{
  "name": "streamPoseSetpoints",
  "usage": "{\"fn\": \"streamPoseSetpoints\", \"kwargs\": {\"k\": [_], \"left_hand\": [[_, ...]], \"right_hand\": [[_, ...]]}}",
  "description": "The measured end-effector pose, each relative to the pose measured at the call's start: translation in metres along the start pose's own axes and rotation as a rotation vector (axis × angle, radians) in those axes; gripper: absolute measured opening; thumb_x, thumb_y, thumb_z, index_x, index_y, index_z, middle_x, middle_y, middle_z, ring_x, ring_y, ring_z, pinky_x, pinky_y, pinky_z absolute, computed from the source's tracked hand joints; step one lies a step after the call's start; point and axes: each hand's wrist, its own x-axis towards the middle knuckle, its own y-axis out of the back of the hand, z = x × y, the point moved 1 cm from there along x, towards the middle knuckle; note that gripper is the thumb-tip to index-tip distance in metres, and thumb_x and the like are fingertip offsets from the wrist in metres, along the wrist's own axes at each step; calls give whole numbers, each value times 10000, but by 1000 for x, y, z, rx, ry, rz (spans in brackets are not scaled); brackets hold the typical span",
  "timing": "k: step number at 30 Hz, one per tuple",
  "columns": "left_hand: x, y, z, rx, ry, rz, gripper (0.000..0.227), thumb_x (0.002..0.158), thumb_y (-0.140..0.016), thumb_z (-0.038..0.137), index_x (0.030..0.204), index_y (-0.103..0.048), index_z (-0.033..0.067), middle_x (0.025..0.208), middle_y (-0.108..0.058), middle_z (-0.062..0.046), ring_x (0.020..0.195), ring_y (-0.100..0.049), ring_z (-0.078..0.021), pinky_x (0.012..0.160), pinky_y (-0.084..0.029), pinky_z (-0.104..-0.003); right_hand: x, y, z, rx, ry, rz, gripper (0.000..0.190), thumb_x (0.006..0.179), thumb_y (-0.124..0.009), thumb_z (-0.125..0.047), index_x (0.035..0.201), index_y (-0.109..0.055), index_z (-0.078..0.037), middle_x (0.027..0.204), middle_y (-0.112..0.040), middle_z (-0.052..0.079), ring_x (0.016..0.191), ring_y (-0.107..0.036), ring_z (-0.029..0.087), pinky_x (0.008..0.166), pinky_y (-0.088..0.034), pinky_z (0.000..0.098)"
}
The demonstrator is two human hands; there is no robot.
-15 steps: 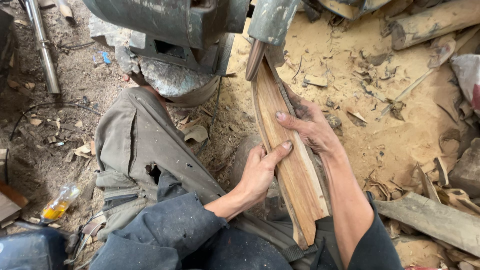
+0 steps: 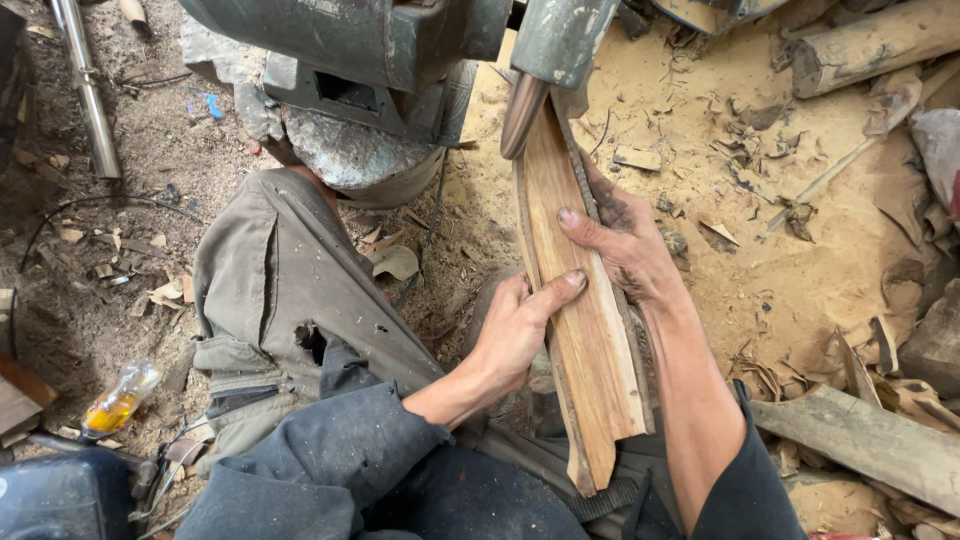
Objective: The person uses a bench grinder to smooth and shape a small wooden piece, then places it on a larger plank to trace its outline with a pencil. Finally, the person uses a jigsaw to cut along the traced line on the plank.
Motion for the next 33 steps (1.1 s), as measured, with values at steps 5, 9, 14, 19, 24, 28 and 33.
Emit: {"fn": "streamPoseSetpoints", "kwargs": {"k": [5, 9, 14, 19, 24, 28, 33], "left_hand": [[8, 9, 15, 11, 14, -22, 422, 929, -685, 259, 1149, -662, -100, 972, -757, -168, 806, -743, -193, 785, -603, -321], [12, 16, 21, 32, 29, -55, 455, 924, -700, 263, 1136, -669, -138, 963, -759, -183, 784, -744, -203, 773, -598, -326], [20, 22, 38, 102, 88, -51, 426, 909, -686, 267, 1094, -660, -117, 910, -757, -200, 720, -757, -218, 715, -625, -327], [25, 23, 51, 98, 83, -67, 401, 908, -683, 251, 1072, -665, -114, 904, -758, -208, 716, -762, -218, 690, -632, -319], [26, 23, 59, 101, 56, -11, 406, 888, -707, 229, 1075, -659, -129, 898, -757, -210, 708, -760, -219, 674, -638, -337], [29, 24, 62, 96, 56, -1, 411, 888, -712, 226, 1072, -664, -138, 894, -758, -201, 700, -755, -212, 661, -629, -336], [37, 24, 67, 108, 51, 3, 398, 900, -712, 223, 1074, -669, -132, 894, -760, -186, 703, -748, -200, 658, -619, -324]], "right_hand": [[10, -5, 2, 24, 83, -7, 865, 807, -847, -252, 1507, -447, 61, 1394, -633, 200, 1243, -636, 234, 1079, -508, 357], [12, -6, 9, 21, 78, 39, 833, 822, -843, -232, 1496, -488, 104, 1403, -636, 235, 1252, -641, 262, 1106, -512, 375], [18, -16, 5, 76, 169, 31, 875, 852, -828, -226, 1556, -394, 60, 1471, -580, 196, 1317, -593, 233, 1145, -475, 361], [19, -24, -3, 118, 174, 68, 872, 856, -821, -229, 1555, -389, 60, 1433, -608, 212, 1271, -617, 241, 1110, -501, 364], [26, -28, -1, 143, 177, 109, 881, 823, -829, -249, 1534, -405, 52, 1364, -649, 226, 1206, -659, 260, 1056, -550, 370], [32, -26, 5, 188, 228, 98, 852, 864, -832, -236, 1538, -405, 64, 1403, -617, 207, 1237, -634, 241, 1084, -526, 359], [38, -22, 9, 219, 239, 119, 788, 892, -813, -202, 1517, -428, 84, 1387, -623, 202, 1224, -640, 230, 1075, -535, 358]]}}
